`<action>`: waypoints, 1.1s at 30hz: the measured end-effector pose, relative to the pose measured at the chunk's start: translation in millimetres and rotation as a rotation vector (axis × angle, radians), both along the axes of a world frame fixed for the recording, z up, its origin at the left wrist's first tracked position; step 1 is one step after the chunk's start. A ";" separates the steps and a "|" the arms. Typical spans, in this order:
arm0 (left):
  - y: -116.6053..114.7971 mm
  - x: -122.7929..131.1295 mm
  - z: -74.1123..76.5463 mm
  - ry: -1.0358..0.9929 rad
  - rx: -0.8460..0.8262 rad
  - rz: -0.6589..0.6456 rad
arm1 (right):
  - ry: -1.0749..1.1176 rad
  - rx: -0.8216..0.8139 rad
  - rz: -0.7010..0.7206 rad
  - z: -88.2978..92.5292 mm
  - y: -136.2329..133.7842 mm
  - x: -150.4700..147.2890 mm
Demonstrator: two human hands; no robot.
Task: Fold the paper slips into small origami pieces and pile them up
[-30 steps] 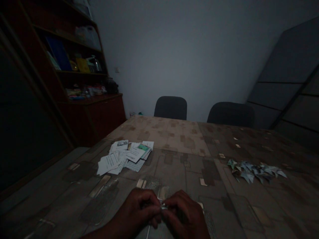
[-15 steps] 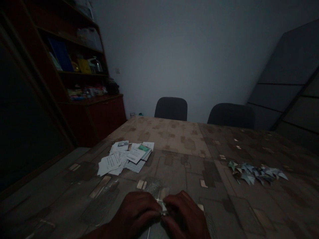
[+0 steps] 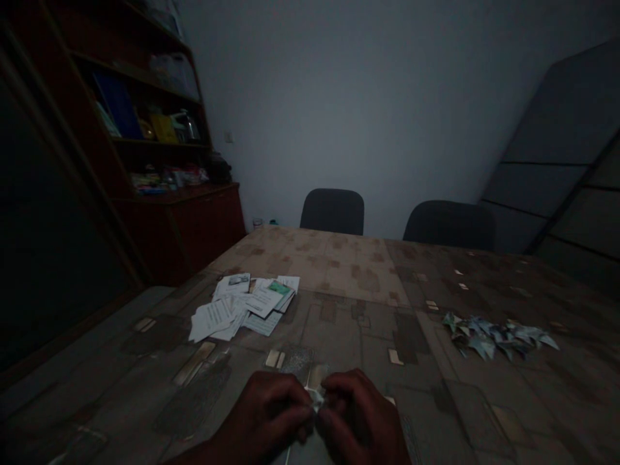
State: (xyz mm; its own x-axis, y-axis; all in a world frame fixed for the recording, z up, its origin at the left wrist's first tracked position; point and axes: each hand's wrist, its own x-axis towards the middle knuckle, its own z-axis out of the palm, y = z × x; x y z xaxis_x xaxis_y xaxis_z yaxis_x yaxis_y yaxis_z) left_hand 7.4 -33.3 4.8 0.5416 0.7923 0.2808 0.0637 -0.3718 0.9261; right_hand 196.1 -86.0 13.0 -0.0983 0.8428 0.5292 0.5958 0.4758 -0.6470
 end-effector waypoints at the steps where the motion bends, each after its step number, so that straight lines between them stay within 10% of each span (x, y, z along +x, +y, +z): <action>1: -0.1 0.1 0.4 0.000 -0.007 0.006 | 0.020 -0.043 -0.008 -0.9 0.3 0.2; 9: 1.5 8.0 -1.4 -0.229 -0.497 -0.003 | 0.062 -0.116 0.044 -5.9 0.1 0.7; 15: 3.4 12.0 -10.7 -0.347 -0.745 -0.189 | -0.149 0.231 0.073 7.6 5.2 0.8; 33: -3.8 11.3 -5.2 -0.272 -0.652 -0.059 | -0.309 0.336 0.143 8.8 4.4 -3.5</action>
State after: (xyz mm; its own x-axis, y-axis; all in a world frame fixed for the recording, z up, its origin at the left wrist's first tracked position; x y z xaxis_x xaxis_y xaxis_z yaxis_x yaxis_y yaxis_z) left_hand 18.7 -37.2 -0.4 0.5667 0.8166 -0.1094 -0.2044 0.2680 0.9415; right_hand 192.5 -81.6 21.8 -0.3962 0.5966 0.6979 0.6494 0.7194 -0.2463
